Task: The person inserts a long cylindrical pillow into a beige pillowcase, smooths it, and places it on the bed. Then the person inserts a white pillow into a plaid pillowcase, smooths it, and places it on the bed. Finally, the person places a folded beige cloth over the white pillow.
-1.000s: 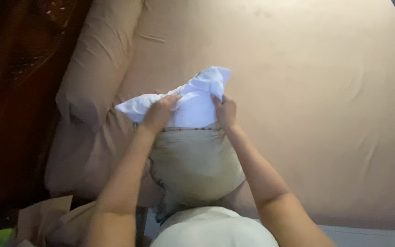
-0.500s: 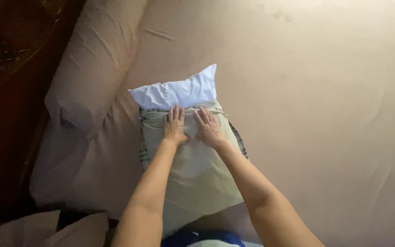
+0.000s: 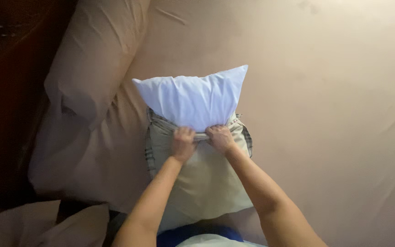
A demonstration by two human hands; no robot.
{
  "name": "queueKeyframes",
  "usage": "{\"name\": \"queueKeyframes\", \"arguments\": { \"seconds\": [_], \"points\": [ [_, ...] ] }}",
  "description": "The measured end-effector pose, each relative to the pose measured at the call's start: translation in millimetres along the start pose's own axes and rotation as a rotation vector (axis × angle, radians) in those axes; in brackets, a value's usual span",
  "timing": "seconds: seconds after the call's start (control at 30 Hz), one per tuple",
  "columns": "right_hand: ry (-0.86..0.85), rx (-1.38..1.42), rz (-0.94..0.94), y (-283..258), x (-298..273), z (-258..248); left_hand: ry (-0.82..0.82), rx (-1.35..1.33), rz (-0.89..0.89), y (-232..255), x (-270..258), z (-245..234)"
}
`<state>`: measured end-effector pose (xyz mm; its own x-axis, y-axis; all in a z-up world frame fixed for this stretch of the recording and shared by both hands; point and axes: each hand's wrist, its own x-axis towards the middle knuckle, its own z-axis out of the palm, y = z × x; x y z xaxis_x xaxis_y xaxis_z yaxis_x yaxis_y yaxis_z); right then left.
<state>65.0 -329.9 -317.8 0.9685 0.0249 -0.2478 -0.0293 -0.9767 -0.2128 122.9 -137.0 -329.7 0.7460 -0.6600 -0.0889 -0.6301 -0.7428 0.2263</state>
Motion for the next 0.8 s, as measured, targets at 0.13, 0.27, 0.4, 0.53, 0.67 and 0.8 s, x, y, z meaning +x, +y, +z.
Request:
{"name": "queueKeyframes", "arguments": {
  "seconds": [0.13,0.27,0.4,0.53,0.67,0.8],
  "points": [
    [0.155,0.165,-0.038,-5,-8,-24,0.406,-0.187,-0.023,-36,-14,-19],
    [0.336,0.222,-0.028,-21,27,-37,0.385,-0.298,-0.065,-44,-24,-13],
    [0.571,-0.155,-0.146,-68,105,-44,0.312,-0.266,-0.061,-38,-21,-6],
    [0.093,-0.063,0.082,-106,129,-76,0.397,-0.255,-0.049,-40,-19,4],
    [0.163,-0.008,0.102,-106,139,-64,0.365,-0.286,-0.05,-58,-14,22],
    [0.28,0.031,0.027,-73,152,-14,0.381,-0.283,-0.175,-75,4,35]
  ]
}}
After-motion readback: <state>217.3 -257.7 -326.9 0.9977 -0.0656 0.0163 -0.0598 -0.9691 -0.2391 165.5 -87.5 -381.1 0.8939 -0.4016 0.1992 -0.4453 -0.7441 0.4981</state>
